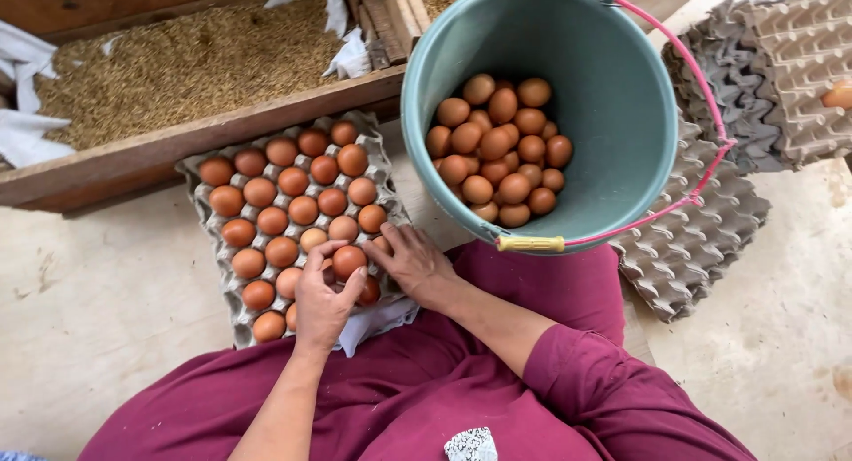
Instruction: Sorting and transferring eggs from cardboard trays into a plastic bucket.
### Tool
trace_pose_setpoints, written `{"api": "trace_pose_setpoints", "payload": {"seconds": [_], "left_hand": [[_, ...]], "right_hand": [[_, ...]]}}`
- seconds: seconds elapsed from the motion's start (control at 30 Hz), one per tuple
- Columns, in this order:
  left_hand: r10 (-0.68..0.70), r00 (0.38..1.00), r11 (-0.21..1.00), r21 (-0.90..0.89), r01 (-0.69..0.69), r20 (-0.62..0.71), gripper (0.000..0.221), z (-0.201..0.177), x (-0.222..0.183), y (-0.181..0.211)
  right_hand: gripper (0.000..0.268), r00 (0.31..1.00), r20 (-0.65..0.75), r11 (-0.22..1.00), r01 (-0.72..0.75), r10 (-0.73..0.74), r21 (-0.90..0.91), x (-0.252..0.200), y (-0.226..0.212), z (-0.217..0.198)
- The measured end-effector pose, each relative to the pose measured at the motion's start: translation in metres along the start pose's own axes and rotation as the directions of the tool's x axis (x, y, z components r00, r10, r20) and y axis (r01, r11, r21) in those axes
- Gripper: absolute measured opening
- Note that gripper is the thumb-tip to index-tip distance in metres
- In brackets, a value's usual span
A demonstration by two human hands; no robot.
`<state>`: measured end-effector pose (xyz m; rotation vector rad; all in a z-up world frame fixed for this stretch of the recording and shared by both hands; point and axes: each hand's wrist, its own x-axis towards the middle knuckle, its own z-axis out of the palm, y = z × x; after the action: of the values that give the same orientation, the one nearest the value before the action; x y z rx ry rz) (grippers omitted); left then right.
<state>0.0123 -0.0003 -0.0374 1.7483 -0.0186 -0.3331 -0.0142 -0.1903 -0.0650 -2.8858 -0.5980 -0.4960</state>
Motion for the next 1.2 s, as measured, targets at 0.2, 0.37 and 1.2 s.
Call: {"api": "trace_pose_setpoints", "payload": {"seconds": [0.2,0.37,1.2], "left_hand": [[-0.006,1.000,0.999,-0.046,0.006,-0.003,0.051,0.004,0.007,-0.006],[0.092,0.991,0.986,-0.131,-0.104,-0.095,0.048,0.005,0.008,-0.021],[0.418,0.879,0.903,-0.005,-0.430,-0.228,0.052,0.016,0.006,0.115]], "right_hand": [[0.023,0.999,-0.043,0.994,-0.009,0.014,0.113,0.000,0.005,0.003],[0.031,0.988,-0.154,0.995,0.001,0.015,0.101,-0.003,0.009,0.021],[0.044,0.397,0.697,0.755,-0.573,0.597,-0.320,0.037,0.273,-0.160]]}}
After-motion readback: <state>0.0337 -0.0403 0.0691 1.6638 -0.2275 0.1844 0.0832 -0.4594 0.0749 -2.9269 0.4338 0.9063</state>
